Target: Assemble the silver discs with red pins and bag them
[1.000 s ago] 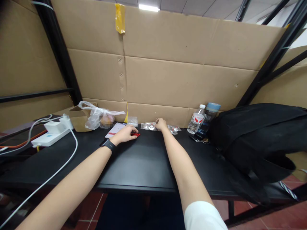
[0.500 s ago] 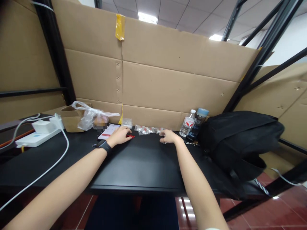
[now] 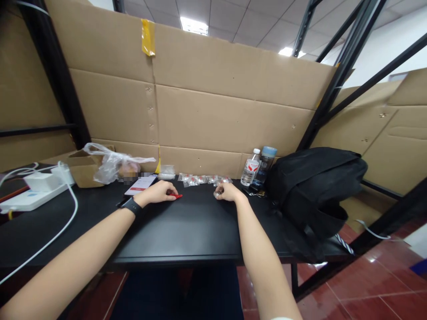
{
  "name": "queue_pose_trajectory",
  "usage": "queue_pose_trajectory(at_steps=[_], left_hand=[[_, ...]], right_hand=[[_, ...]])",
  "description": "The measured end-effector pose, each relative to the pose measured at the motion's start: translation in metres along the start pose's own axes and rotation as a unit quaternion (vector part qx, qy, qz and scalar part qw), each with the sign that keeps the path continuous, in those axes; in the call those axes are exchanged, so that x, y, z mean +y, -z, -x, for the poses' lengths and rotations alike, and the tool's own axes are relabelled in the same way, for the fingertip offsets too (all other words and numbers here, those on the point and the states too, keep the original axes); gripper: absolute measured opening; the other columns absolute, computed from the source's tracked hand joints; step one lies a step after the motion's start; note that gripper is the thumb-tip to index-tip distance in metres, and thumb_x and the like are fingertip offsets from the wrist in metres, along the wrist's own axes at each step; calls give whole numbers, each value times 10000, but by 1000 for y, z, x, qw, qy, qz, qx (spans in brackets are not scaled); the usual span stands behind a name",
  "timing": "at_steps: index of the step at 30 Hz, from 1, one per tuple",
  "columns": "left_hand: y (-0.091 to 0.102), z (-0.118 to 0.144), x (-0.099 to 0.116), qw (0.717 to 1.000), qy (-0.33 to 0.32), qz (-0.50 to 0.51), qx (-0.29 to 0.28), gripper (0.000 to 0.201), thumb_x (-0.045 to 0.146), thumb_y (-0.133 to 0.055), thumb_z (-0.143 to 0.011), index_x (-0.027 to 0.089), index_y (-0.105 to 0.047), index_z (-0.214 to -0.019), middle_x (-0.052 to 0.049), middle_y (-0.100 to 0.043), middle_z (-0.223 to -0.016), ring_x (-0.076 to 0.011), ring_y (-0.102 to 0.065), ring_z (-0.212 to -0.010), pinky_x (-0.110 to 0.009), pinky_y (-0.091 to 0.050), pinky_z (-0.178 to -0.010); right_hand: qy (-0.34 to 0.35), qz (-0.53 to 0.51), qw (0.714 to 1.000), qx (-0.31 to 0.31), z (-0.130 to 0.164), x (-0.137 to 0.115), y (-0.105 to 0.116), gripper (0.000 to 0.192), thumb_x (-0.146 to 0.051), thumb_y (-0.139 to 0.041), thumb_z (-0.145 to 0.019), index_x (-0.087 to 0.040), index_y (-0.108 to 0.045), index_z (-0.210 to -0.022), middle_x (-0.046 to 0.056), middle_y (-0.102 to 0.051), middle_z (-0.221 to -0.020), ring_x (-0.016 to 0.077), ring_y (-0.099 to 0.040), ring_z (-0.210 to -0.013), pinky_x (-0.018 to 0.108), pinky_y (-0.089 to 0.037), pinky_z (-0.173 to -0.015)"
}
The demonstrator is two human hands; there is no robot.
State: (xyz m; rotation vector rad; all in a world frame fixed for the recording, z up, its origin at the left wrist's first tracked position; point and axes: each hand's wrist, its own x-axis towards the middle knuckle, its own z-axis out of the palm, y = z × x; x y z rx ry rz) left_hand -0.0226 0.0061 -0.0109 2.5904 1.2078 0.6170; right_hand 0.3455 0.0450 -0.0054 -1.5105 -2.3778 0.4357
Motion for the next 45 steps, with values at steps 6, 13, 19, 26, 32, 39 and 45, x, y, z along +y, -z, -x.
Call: queue_pose_trajectory(at_steps=[6,13,19,26,32,39,45], left_hand=[[8,2,8,1000,-13,26,-3,148,362,-727,-792,257,-812,-853,-23,-793,-904,-184,-728,-830,-229,-494,-785],[8,-1,15,997,-13,51,57,188,360,-672,-866,235,-788,-944,-20,-791,-938,-182,-726,-852,-250,-508,-810],[2,-6,37,984,10,82,157,177,327,-722,-843,222,-779,-974,-26,-796,-938,-202,-734,-875,-292,-526,-855],[-2,-8,50,973,23,90,212,158,348,-701,-869,222,-793,-893,-21,-803,-937,-213,-736,-870,-304,-529,-855],[-8,-10,57,967,-8,89,237,150,285,-673,-883,206,-796,-922,-38,-798,-944,-206,-726,-843,-293,-531,-822],[-14,-10,63,960,-6,102,260,156,274,-647,-879,183,-774,-873,-58,-788,-931,-211,-711,-841,-305,-541,-810],[-15,-10,65,957,0,107,270,140,272,-663,-869,200,-783,-880,-49,-791,-934,-213,-718,-853,-313,-545,-836]], right_hand=[[10,-49,999,-22,7,-8,6,434,-242,-868,-573,-179,-770,-990,34,-737,-909,156,-642,-733,252,-492,-715],[47,-121,991,35,11,-24,10,450,-261,-846,-618,-178,-743,-1048,36,-724,-978,125,-617,-719,241,-498,-695],[110,-307,940,101,4,-64,-13,536,-328,-850,-636,-204,-689,-1132,75,-699,-1144,154,-655,-827,264,-539,-692],[147,-421,887,118,4,-106,-37,516,-347,-866,-644,-224,-661,-1101,84,-693,-1198,196,-700,-967,298,-578,-777],[149,-454,871,114,6,-122,-47,473,-361,-885,-630,-208,-656,-1015,86,-725,-1112,234,-724,-1008,291,-589,-751],[121,-468,865,135,5,-123,-48,440,-423,-914,-552,-193,-653,-822,87,-732,-1107,231,-733,-945,365,-602,-863],[130,-473,863,122,4,-119,-46,374,-443,-888,-616,-181,-706,-811,88,-718,-1132,225,-721,-976,393,-574,-961]])
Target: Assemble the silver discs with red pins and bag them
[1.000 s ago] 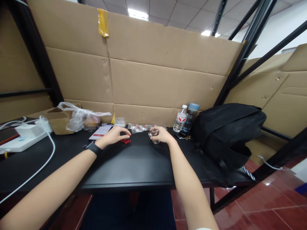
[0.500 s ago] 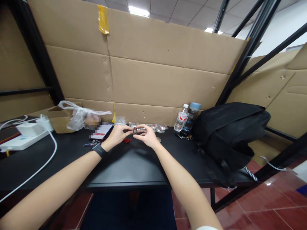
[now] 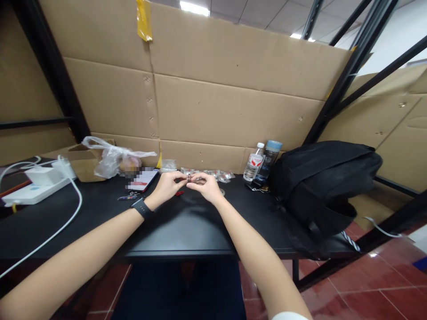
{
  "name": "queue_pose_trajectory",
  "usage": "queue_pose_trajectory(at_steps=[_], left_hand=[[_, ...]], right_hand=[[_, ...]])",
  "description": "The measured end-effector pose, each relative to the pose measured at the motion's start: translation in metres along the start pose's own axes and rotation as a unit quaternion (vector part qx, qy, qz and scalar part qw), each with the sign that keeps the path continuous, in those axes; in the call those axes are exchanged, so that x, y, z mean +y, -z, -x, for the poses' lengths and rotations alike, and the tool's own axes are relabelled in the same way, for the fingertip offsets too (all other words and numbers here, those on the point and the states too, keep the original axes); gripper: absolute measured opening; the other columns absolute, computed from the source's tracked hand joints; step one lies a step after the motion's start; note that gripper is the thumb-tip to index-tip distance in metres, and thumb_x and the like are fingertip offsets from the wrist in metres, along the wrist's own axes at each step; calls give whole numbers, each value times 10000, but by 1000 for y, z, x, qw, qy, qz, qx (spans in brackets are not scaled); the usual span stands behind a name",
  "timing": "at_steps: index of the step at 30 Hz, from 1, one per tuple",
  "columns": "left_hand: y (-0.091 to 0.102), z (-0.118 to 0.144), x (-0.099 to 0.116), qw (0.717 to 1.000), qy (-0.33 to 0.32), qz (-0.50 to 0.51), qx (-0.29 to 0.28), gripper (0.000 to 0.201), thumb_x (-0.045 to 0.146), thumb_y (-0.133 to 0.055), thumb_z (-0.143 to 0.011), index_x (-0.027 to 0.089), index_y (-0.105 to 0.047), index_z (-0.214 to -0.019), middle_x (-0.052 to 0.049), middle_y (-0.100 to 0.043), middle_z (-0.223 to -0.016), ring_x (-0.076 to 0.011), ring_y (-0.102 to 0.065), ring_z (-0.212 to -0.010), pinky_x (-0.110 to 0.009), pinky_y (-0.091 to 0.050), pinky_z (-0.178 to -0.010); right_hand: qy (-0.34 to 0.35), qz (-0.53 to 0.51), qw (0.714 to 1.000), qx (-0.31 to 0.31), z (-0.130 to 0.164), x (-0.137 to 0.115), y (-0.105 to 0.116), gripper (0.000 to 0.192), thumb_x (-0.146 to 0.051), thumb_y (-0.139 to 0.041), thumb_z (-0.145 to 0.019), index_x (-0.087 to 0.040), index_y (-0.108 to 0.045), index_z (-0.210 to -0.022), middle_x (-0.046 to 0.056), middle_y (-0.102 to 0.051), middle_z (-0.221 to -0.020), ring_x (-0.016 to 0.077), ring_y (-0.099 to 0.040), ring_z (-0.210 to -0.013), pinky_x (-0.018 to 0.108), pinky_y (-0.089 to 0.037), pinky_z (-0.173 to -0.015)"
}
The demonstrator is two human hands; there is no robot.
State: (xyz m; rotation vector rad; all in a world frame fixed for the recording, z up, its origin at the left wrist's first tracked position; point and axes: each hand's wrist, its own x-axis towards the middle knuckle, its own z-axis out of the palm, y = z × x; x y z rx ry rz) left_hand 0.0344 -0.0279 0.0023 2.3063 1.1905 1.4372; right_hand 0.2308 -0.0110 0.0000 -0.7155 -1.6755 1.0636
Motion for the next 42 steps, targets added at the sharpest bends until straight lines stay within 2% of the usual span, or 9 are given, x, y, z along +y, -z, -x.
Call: queue_pose_trajectory(at_steps=[9,15,21,23,25,27,32,38,42], left_hand=[[1,1,2,999,-18,-22,-19,112,258,-688,-871,207,-787,-868,-36,-787,-904,-199,-715,-824,-297,-531,-820],[-1,1,-2,998,-19,-22,-47,128,264,-673,-877,207,-786,-888,-39,-795,-934,-206,-725,-850,-293,-531,-828],[-1,1,-2,997,-19,2,-69,148,300,-643,-881,198,-742,-920,-42,-779,-927,-199,-713,-844,-306,-537,-829],[0,2,-1,998,-30,20,-61,267,308,-704,-819,199,-688,-1062,-54,-755,-1027,-209,-702,-929,-322,-538,-883],[1,3,0,996,-46,35,-62,531,322,-788,-730,208,-606,-1215,-73,-705,-1176,-230,-674,-1054,-345,-523,-957],[2,4,0,995,-53,38,-82,611,368,-817,-706,221,-580,-1250,-77,-674,-1239,-241,-655,-1103,-363,-505,-996],[-1,3,-2,993,-42,29,-110,404,410,-736,-802,223,-636,-1145,-48,-711,-1140,-221,-677,-1010,-351,-506,-956],[-2,2,-4,994,-27,-7,-108,394,436,-764,-762,245,-675,-1095,-23,-733,-1088,-225,-681,-1000,-348,-496,-950],[1,2,-6,992,-7,-33,-121,381,465,-757,-762,248,-691,-1069,-24,-743,-1052,-235,-683,-991,-366,-486,-962]], right_hand=[[42,95,994,-21,-1,3,7,258,-436,-755,-785,-183,-705,-795,95,-668,-1130,202,-693,-952,372,-572,-910],[79,223,971,-36,0,-1,10,172,-354,-665,-850,-185,-671,-818,103,-587,-1168,209,-631,-1031,292,-560,-748],[81,244,964,-65,-2,4,16,157,-328,-619,-887,-179,-639,-843,100,-527,-1193,190,-596,-1048,273,-530,-741],[84,245,964,-68,-3,5,18,151,-320,-613,-896,-178,-637,-853,101,-514,-1199,187,-595,-1030,280,-528,-736],[87,249,962,-74,-2,6,20,134,-304,-608,-903,-180,-639,-866,99,-503,-1207,181,-595,-1011,284,-526,-731],[87,255,960,-80,-2,5,21,117,-288,-605,-908,-182,-639,-870,95,-499,-1213,175,-594,-1005,281,-524,-733],[84,263,956,-97,-1,1,21,80,-243,-616,-902,-178,-633,-858,98,-493,-1229,168,-591,-1008,272,-520,-748],[82,275,951,-117,-2,1,26,79,-245,-620,-897,-180,-635,-857,98,-485,-1251,179,-578,-1042,282,-514,-777],[75,284,951,-102,-4,1,34,79,-236,-615,-888,-176,-628,-838,95,-491,-1233,173,-581,-1009,291,-508,-783]])
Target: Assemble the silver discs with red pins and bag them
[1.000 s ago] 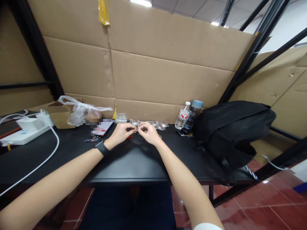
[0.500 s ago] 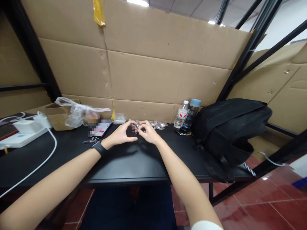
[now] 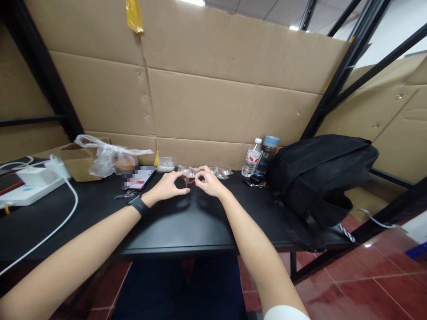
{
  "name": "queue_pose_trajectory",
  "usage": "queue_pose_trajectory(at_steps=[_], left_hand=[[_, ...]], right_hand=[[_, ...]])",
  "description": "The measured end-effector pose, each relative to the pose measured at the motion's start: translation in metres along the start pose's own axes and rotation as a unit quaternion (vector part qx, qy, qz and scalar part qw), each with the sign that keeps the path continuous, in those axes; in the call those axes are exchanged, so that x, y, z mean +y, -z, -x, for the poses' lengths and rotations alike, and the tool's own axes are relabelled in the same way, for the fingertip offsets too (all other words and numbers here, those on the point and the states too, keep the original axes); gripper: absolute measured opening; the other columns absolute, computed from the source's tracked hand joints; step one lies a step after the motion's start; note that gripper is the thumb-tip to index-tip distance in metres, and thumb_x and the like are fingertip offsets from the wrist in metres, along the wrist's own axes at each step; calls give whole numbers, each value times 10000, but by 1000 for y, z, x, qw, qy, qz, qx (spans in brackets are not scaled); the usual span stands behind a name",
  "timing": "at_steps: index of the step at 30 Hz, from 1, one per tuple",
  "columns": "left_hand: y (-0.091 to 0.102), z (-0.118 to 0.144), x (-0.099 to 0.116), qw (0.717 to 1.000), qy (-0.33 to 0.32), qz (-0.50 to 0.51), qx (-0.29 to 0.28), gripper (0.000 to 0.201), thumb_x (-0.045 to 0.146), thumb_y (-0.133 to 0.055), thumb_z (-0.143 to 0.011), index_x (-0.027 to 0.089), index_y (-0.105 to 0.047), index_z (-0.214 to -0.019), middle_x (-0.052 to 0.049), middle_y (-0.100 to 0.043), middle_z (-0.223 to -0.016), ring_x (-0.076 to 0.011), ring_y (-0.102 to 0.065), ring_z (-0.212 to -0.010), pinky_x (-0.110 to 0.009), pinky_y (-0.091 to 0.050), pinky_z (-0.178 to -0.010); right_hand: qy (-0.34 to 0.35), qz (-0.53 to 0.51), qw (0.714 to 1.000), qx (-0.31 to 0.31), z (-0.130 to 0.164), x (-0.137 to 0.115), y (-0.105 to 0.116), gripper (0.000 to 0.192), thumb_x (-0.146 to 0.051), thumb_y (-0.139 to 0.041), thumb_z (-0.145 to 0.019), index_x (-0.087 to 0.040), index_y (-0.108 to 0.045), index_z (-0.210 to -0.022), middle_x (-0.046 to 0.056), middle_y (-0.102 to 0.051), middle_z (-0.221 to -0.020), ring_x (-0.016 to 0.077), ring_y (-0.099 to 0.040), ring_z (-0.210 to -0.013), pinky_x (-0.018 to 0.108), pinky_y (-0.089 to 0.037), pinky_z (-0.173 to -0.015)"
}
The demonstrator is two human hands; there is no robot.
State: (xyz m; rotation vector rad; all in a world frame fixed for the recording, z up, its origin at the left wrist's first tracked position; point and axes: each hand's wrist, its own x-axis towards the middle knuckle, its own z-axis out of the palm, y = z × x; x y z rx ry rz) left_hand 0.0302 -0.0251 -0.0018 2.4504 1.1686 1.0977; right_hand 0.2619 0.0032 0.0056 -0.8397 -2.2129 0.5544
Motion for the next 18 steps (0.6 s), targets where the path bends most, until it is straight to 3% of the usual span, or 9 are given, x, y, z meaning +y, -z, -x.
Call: queue_pose_trajectory(at_steps=[4,9,14,18], left_hand=[[3,1,-4,998,2,-22,-55,399,545,-715,-796,265,-708,-1080,-38,-733,-1134,-263,-646,-1090,-401,-450,-1005],[8,3,-17,983,6,-123,-135,681,613,-792,-672,296,-653,-1258,-70,-653,-1316,-356,-524,-1245,-484,-383,-1037],[19,3,-33,975,16,-161,-153,423,476,-761,-727,275,-726,-1098,-59,-679,-1234,-320,-562,-1187,-434,-393,-1010],[22,1,-37,976,0,-153,-157,230,405,-616,-866,270,-759,-985,-36,-731,-1121,-258,-621,-1103,-372,-428,-969]], right_hand=[[-2,11,1000,-14,2,4,6,82,-231,-621,-886,-175,-643,-831,89,-499,-1217,174,-579,-1036,293,-505,-821],[-2,44,996,-74,5,10,8,48,-207,-664,-850,-170,-691,-838,93,-515,-1205,176,-587,-1010,298,-510,-824],[-9,87,988,-128,6,12,18,56,-180,-690,-816,-173,-733,-781,81,-632,-1109,183,-622,-963,289,-494,-819],[-68,122,982,-125,10,17,36,179,-191,-717,-789,-169,-744,-965,72,-705,-1032,197,-651,-944,291,-501,-831]])
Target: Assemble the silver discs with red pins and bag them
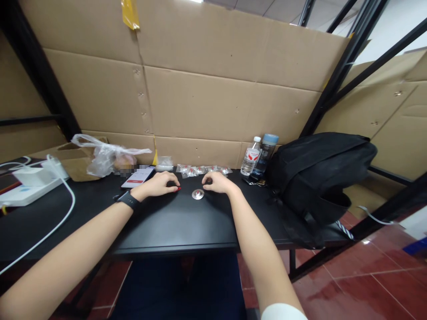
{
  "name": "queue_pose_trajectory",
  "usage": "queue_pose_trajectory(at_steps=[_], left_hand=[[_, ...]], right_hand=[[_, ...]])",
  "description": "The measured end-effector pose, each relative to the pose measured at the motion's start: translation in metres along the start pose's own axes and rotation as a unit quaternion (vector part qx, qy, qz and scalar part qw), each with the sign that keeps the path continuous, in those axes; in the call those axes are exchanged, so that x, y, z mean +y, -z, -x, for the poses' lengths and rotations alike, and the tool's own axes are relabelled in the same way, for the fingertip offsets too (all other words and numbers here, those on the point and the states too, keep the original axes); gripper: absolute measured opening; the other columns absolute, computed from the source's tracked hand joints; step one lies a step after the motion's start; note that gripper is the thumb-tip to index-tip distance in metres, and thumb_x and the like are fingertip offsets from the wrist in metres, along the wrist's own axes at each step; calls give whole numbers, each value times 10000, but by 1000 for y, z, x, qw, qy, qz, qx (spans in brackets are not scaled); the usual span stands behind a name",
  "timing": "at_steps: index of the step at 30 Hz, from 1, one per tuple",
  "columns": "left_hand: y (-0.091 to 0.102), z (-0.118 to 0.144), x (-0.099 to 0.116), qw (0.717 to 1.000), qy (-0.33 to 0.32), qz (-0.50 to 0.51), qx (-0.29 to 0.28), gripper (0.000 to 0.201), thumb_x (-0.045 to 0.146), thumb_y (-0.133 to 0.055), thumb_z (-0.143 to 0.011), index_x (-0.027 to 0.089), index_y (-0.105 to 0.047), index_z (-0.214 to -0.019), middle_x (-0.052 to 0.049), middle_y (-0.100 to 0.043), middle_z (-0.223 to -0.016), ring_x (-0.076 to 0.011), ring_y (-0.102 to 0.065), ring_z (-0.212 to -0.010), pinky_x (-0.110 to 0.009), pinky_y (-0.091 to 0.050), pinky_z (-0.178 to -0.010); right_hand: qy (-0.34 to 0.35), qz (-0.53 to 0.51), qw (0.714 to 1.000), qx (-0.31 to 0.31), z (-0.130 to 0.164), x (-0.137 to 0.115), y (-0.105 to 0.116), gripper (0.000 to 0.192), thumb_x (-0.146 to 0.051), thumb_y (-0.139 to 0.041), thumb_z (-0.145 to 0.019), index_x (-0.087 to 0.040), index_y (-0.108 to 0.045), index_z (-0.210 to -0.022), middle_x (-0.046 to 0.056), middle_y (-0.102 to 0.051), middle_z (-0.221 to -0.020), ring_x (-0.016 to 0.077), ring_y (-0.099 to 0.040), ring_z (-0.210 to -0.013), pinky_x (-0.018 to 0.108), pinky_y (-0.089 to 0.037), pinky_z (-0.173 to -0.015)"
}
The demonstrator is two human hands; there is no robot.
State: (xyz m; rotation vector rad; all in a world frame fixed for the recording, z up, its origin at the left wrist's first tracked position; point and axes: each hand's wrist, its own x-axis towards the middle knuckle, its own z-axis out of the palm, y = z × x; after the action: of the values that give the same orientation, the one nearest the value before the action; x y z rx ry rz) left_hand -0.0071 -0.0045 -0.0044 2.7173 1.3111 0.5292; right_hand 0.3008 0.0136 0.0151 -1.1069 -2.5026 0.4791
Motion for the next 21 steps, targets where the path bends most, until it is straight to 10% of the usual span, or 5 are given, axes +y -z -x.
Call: queue_pose_trajectory(at_steps=[5,21], left_hand=[[2,0,-4,1000,8,-18,8,223,274,-584,-839,268,-770,-961,-21,-753,-1093,-231,-654,-1060,-342,-443,-977],[8,1,-4,996,-27,82,33,142,381,-680,-839,270,-769,-848,-4,-784,-893,-205,-720,-842,-289,-501,-815]], right_hand=[[-99,40,994,-29,11,25,10,559,-173,-827,-640,-163,-699,-1184,97,-715,-1142,211,-673,-963,294,-519,-852],[-80,-30,996,28,13,29,12,362,-166,-801,-650,-168,-741,-1008,44,-747,-938,165,-665,-772,276,-524,-726]])
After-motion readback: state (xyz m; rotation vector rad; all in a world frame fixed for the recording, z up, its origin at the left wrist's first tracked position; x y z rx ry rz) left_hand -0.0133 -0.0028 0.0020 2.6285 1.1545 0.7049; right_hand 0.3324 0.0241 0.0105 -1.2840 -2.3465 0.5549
